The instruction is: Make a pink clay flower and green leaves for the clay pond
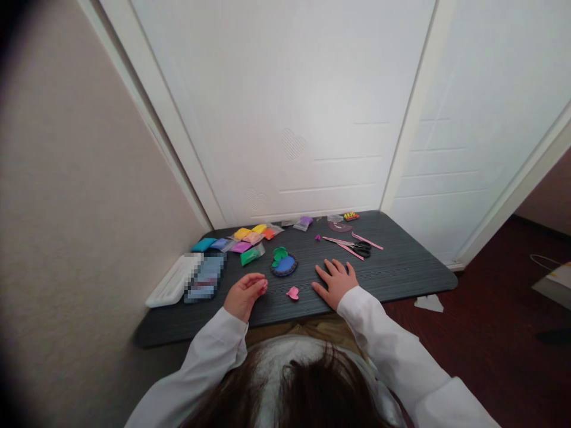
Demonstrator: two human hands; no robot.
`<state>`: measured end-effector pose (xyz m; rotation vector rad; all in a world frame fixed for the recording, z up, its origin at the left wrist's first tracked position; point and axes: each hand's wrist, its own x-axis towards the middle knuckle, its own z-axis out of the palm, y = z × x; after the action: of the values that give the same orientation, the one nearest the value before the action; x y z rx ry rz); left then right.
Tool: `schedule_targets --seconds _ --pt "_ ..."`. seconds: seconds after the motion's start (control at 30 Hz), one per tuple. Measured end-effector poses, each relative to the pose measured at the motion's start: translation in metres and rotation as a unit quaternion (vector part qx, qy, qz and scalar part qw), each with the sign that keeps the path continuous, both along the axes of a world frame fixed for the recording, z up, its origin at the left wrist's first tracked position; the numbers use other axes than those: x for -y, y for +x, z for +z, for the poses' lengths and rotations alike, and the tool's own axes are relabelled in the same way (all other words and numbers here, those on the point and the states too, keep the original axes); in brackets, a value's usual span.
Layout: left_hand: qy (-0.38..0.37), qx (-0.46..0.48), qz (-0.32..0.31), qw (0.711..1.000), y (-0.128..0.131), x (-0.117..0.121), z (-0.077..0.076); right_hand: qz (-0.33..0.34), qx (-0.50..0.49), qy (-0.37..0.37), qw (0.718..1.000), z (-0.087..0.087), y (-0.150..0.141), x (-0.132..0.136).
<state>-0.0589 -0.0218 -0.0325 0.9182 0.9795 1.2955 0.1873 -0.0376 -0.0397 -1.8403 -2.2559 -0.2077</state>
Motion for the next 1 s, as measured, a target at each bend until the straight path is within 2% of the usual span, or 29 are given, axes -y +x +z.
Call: schedule_targets --seconds 0.27,0.63,1.0 --pt "0.0 -0.004 -0.002 1.0 0.0 0.001 0.0 0.03 0.009 -0.008 0.999 0.005 0.007 -0.003" --pt "-0.006 -0.012 0.006 1.0 0.0 0.001 0.003 0.033 -0.003 -0.039 0.999 0.012 0.007 -0.002" --pt "-0.01 -0.006 -0.001 1.0 -0.002 0.0 0.0 0.048 -0.043 -0.016 0.998 0.002 0.009 -0.006"
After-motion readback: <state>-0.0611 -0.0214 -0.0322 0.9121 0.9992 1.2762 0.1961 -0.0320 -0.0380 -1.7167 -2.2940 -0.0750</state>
